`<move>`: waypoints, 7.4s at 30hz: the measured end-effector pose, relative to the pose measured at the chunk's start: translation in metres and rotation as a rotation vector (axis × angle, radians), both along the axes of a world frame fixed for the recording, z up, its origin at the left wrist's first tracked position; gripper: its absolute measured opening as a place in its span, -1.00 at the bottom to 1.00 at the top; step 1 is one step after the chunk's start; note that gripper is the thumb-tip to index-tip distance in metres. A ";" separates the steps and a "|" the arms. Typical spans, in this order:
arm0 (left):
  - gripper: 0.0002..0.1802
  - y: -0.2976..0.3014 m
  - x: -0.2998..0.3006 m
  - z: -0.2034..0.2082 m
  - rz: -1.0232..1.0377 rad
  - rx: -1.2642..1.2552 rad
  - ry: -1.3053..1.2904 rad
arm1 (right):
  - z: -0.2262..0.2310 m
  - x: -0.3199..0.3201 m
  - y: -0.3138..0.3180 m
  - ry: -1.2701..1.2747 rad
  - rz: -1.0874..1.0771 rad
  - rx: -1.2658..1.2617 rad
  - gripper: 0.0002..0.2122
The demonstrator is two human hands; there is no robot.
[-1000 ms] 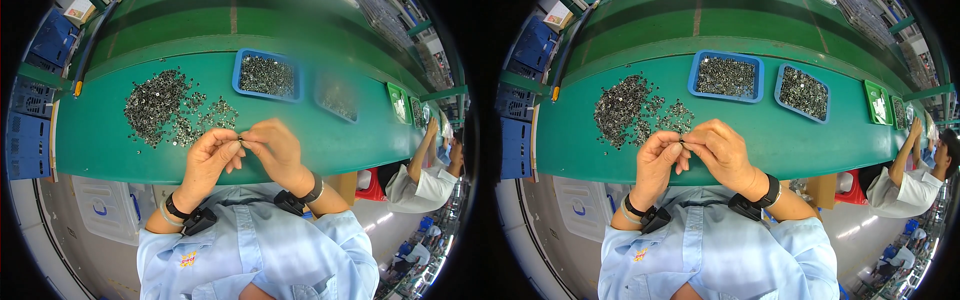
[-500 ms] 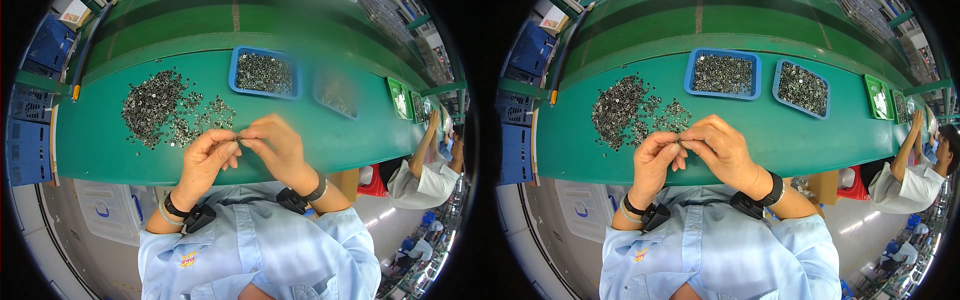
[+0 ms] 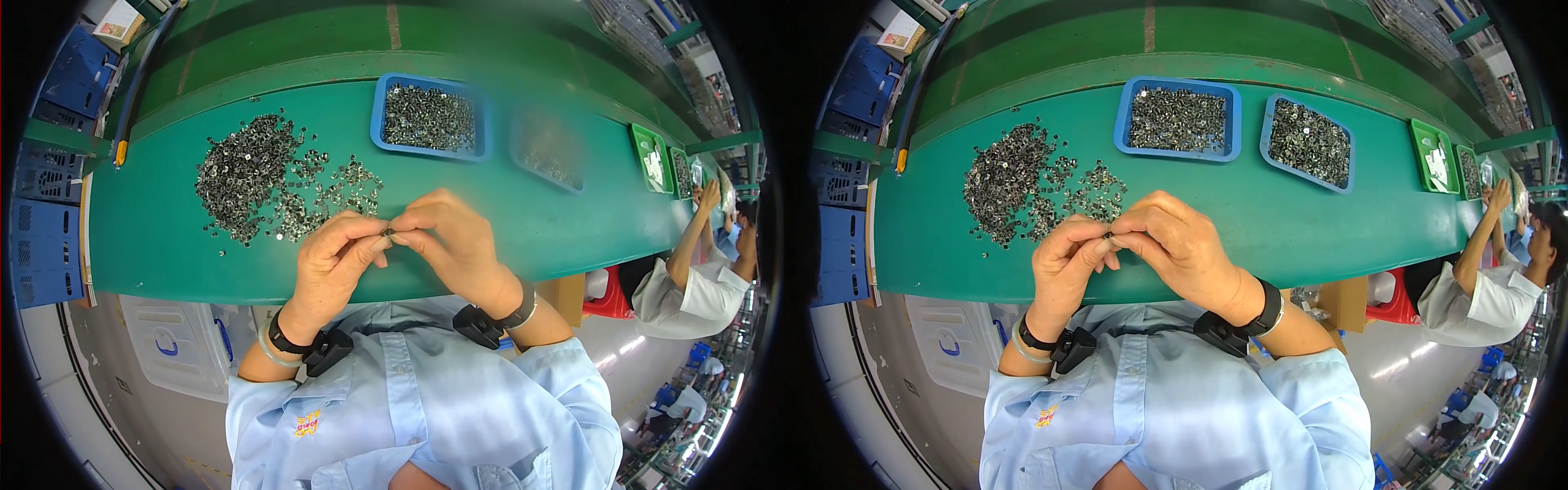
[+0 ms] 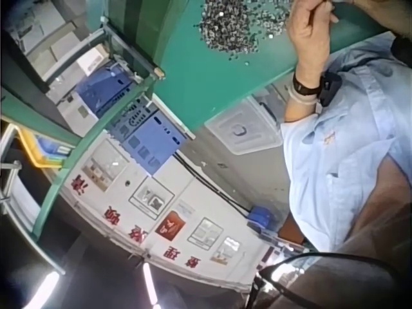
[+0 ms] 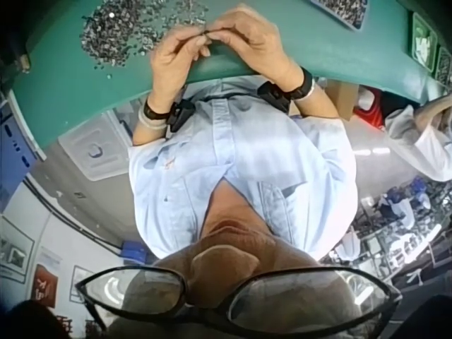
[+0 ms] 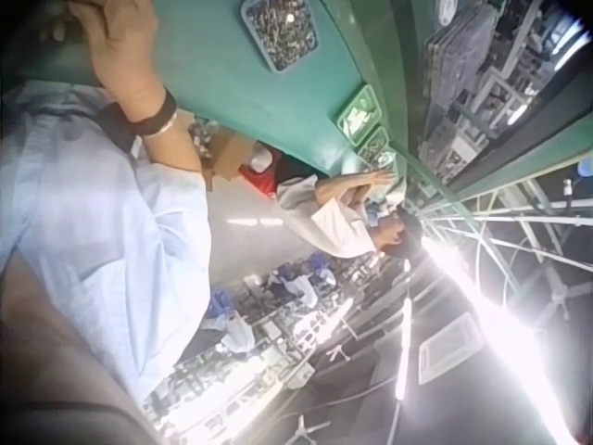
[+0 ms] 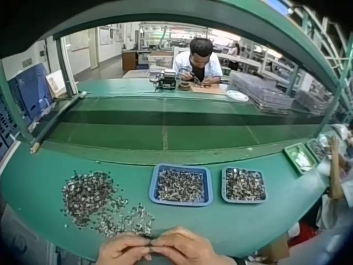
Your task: The person sorts small metal components by hand, picking them up from a pile, inspecting them, and placing them into a blue plastic tray. This process is repeated for several components, handling them one at a time.
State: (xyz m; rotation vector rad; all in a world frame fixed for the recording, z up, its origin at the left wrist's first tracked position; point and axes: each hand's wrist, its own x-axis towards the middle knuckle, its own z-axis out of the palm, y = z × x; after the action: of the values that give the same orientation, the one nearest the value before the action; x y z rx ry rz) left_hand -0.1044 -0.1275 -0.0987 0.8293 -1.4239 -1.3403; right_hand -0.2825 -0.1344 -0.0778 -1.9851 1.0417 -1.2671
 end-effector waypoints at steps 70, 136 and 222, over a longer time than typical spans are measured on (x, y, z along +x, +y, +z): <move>-0.81 -0.006 0.002 0.002 -0.361 0.720 0.575 | 0.002 -0.003 0.000 -0.076 0.078 0.141 -0.82; -0.81 0.009 -0.016 0.016 -0.119 0.701 0.394 | -0.014 -0.012 0.008 0.138 -0.060 -0.134 -0.80; -0.85 0.007 -0.021 0.010 -0.175 0.675 0.538 | -0.012 -0.006 0.013 0.057 -0.122 -0.210 -0.80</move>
State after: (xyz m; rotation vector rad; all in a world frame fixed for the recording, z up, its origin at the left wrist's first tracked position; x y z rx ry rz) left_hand -0.1254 -0.1202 -0.0887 0.6835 -0.6256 -2.0409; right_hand -0.2886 -0.1217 -0.0897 -2.1523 1.1109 -1.4446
